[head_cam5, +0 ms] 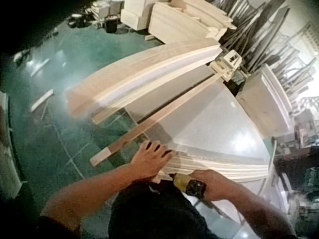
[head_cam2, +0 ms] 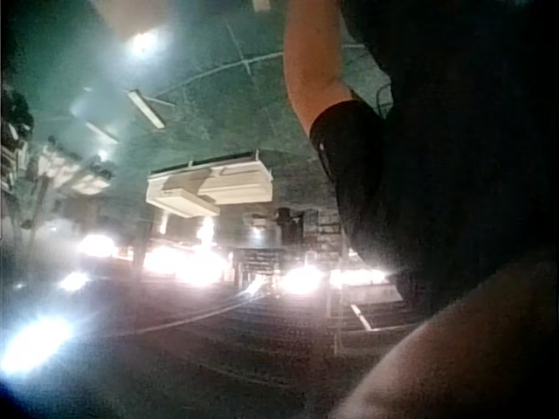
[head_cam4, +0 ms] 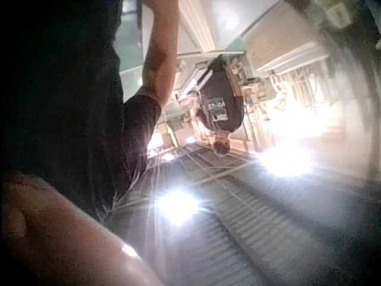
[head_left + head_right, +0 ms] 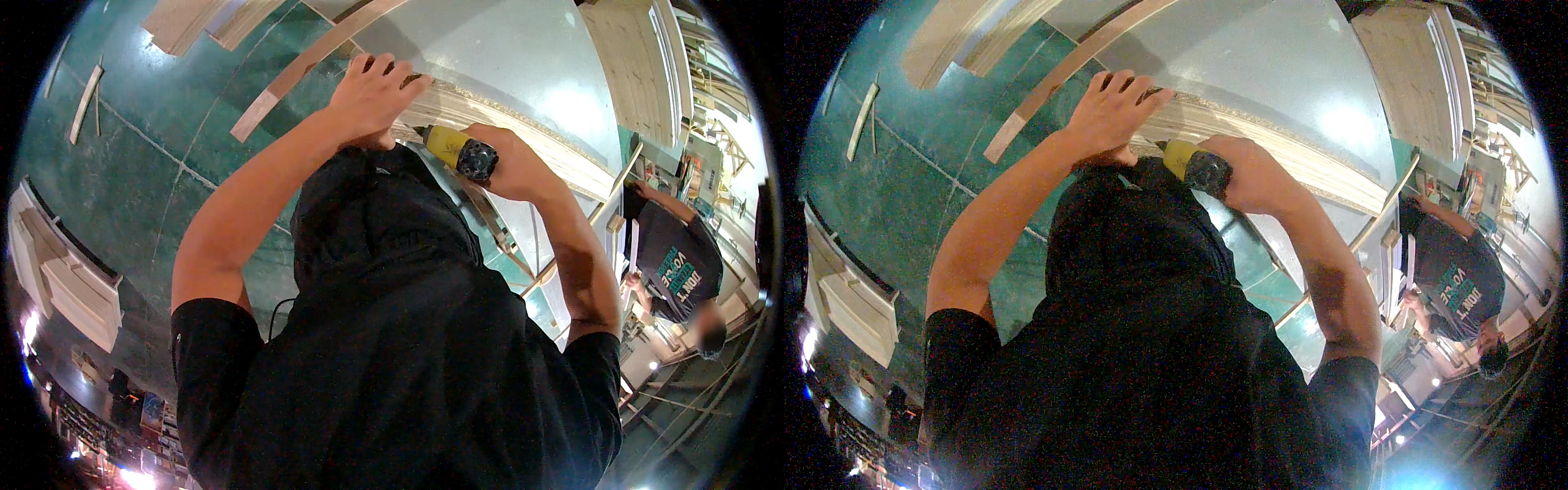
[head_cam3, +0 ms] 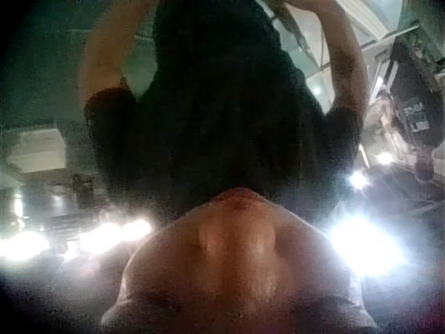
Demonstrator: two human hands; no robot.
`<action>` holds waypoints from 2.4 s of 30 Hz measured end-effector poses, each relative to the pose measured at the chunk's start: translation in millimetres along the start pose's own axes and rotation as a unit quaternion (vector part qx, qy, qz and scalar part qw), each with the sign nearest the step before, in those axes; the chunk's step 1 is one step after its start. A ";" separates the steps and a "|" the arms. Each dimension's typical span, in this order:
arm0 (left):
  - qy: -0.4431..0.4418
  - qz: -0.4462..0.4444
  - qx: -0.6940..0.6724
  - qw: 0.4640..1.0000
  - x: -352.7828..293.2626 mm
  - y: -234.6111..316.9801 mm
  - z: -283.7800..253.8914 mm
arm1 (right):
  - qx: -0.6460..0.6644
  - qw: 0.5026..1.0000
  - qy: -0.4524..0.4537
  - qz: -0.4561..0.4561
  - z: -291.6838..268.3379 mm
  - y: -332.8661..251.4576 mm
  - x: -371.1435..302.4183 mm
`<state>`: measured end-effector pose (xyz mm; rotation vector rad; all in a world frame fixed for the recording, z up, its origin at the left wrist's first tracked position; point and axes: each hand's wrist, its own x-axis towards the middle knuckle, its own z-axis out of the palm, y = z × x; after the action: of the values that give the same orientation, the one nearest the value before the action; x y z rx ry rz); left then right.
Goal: The person assembles wooden frames by aligning multiple thin wooden strips on a workbench and securing them with a nail gun. The person repeatedly picks up strips, positions them, and drives nails into the wood to fasten the components together.
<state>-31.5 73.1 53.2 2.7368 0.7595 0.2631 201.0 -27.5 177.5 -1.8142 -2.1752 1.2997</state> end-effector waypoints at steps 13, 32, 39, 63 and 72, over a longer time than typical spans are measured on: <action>0.056 0.014 0.044 0.997 -1.3 -4.0 17.3 | -0.008 0.999 -0.027 0.029 -1.2 -8.5 4.6; 0.014 0.013 -0.011 1.000 -5.1 -2.8 1.4 | -0.037 0.994 -0.040 0.099 -41.6 -3.3 14.8; 0.004 0.029 0.010 1.000 -8.1 -1.8 2.7 | -0.069 0.990 0.010 0.120 -61.2 5.6 30.2; -0.028 0.019 -0.055 0.998 -6.5 -2.1 -9.3 | -0.033 0.994 -0.041 0.101 -56.9 5.7 61.7; -0.032 0.018 -0.060 0.998 -6.5 -3.1 -11.1 | -0.050 0.986 -0.068 0.142 -60.1 -8.3 63.7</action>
<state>-41.2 74.7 62.0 2.6344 0.6562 0.2197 204.1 59.2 191.8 -2.2037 -2.1422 1.4272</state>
